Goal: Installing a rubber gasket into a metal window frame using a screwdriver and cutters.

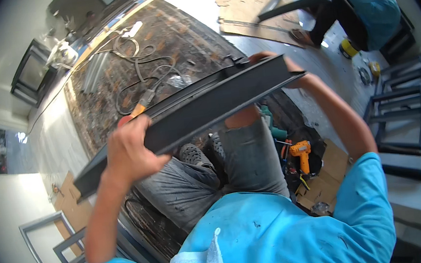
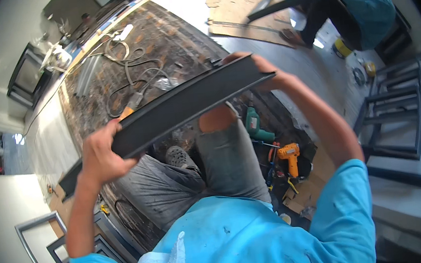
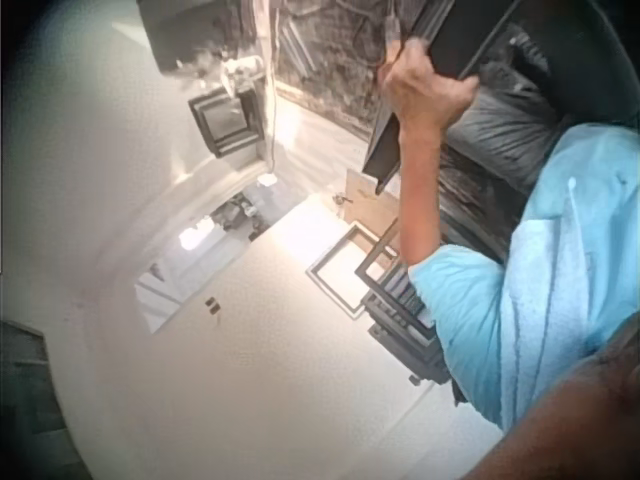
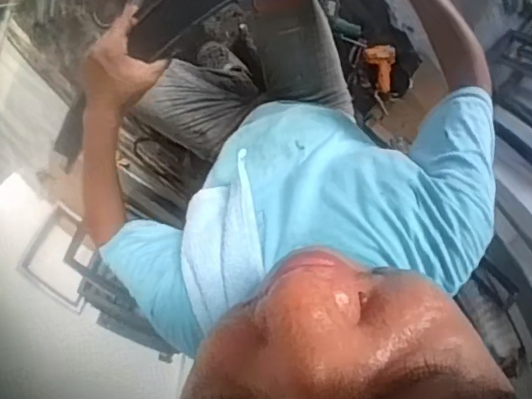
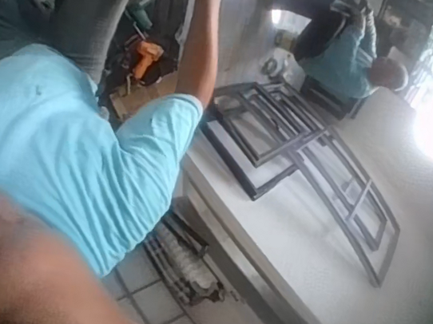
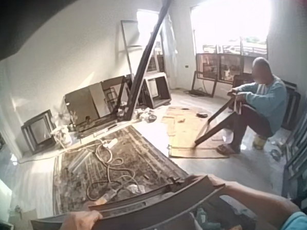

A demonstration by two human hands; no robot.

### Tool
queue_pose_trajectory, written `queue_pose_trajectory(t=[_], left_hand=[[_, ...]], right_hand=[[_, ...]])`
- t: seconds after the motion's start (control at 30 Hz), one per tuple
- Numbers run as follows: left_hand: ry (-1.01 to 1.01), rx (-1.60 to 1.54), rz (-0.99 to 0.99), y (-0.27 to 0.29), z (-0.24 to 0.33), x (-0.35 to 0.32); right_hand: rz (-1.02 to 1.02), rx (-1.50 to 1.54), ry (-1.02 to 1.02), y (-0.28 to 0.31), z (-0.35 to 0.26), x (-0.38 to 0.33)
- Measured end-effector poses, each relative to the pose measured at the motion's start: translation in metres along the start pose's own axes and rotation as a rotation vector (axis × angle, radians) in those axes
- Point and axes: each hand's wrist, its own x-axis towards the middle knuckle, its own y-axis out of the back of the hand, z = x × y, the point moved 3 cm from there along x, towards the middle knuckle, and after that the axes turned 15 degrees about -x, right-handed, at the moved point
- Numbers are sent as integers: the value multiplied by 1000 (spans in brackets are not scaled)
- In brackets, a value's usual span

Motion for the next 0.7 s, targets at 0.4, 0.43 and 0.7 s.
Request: queue_pose_trajectory(t=[0.4, 0.43, 0.7], left_hand=[[53, -61, -225, -124, -9, -98], [55, -23, -162, -127, -7, -102], [184, -73, -214, -129, -3, -97]], right_hand=[[57, 20, -545, -100, 80, -208], [86, 102, -630, -107, 91, -240], [405, 148, -1601, -285, 52, -484]])
